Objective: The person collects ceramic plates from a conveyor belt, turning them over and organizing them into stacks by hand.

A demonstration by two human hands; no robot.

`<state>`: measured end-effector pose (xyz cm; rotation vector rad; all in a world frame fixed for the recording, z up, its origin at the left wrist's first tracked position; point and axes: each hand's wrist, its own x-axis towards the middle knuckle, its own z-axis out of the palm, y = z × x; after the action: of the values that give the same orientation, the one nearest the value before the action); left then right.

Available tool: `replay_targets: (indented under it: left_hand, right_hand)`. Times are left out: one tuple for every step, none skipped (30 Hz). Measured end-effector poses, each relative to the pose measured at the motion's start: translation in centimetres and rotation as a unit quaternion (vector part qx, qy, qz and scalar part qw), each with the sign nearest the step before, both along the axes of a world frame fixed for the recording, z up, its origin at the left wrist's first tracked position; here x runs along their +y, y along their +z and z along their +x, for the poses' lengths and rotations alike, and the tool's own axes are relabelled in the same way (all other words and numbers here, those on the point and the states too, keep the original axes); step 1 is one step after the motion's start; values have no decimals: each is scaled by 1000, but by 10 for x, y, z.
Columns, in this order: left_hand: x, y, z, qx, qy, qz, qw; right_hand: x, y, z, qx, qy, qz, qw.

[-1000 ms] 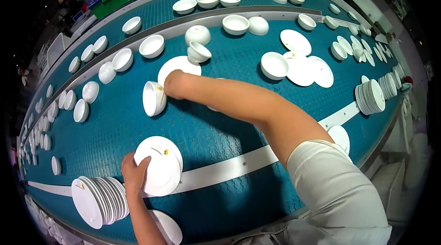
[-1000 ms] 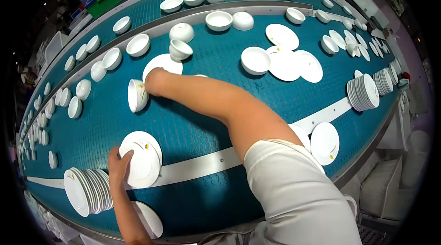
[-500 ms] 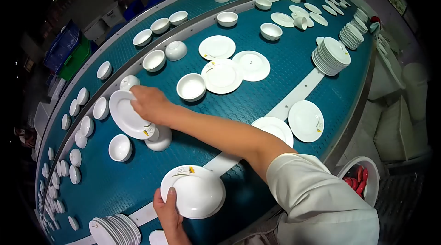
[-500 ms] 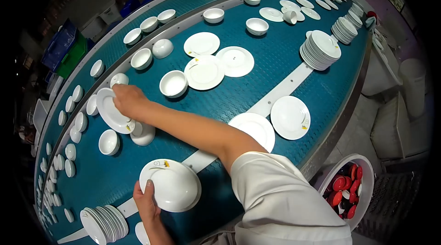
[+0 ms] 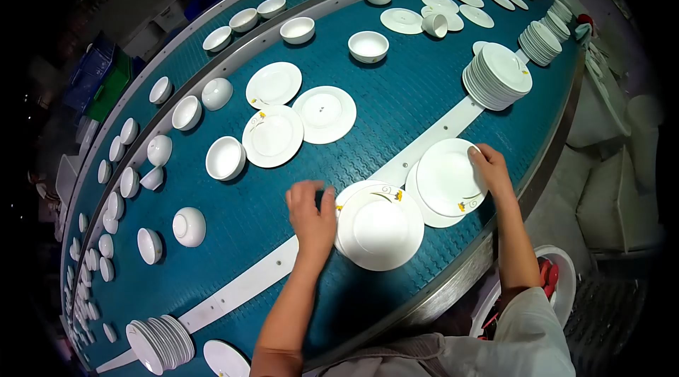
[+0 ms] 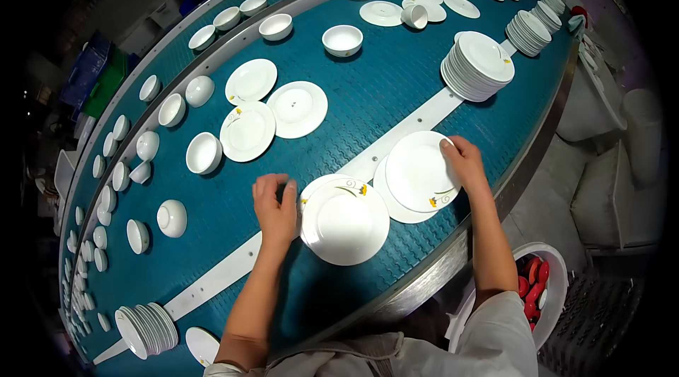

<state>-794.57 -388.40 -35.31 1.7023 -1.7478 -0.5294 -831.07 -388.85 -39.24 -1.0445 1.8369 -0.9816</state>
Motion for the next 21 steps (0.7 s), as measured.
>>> replay_targets:
  left_hand:
    - [-18,-3,4,-84,18,-54,995]
    - [-37,-8,7,-166,34,-107,980]
    - [-53,-14,13,-267,35,-110,957]
    - [-72,-29,25,-334,16,-120,935]
    - [-89,-41,38,-399,-2,-129,908]
    - [-101,-44,45,-397,-1,-118,910]
    - [-110,-46,51,-395,-2,-106,912]
    - [-119,-46,56,-393,-5,-93,915]
    - [-127,-44,64,-401,3,-170,900]
    - [-133,-31,68,-360,42,-146,920]
    - [-132,-10,72,-317,80,-120,937]
    - [-127,11,79,-208,127,-116,963]
    - [-124,25,86,-96,175,-113,973]
    - [-119,28,94,7,194,-125,973]
    - [-111,29,99,109,209,-135,962]
    - [-103,34,83,138,201,-168,955]
    - [-94,42,62,132,197,-152,960]
    - [-83,52,40,129,192,-135,963]
    - [-75,57,19,128,186,-122,967]
    - [-68,59,1,102,159,-116,975]
    - [-62,61,-21,69,134,-162,975]
  right_hand:
    - [-3,-1,-1,31,47,2,998]
    - [-6,-1,-2,63,92,3,994]
    - [-8,2,-1,97,137,4,986]
    - [-11,16,6,223,206,-15,953]
    - [-15,18,5,204,220,0,954]
    - [-19,24,2,129,220,38,966]
    - [-21,27,-2,53,218,78,971]
    - [-24,24,-11,39,209,77,974]
    - [-25,18,-25,24,198,79,977]
    - [-24,13,-36,9,187,82,979]
    - [-23,26,-45,10,169,93,981]
    - [-19,31,-55,-6,129,73,989]
    - [-19,37,-63,-22,90,52,994]
    - [-21,45,-64,-61,81,35,994]
    - [-22,53,-63,-100,71,19,992]
    - [-25,61,-54,-129,80,17,988]
    - [-29,64,-41,-142,95,16,985]
    - [-31,69,-22,-150,123,17,981]
    - [-35,63,-3,-126,149,10,981]
    - [-40,61,12,-141,186,20,972]
    - [-43,56,24,-86,220,-6,972]
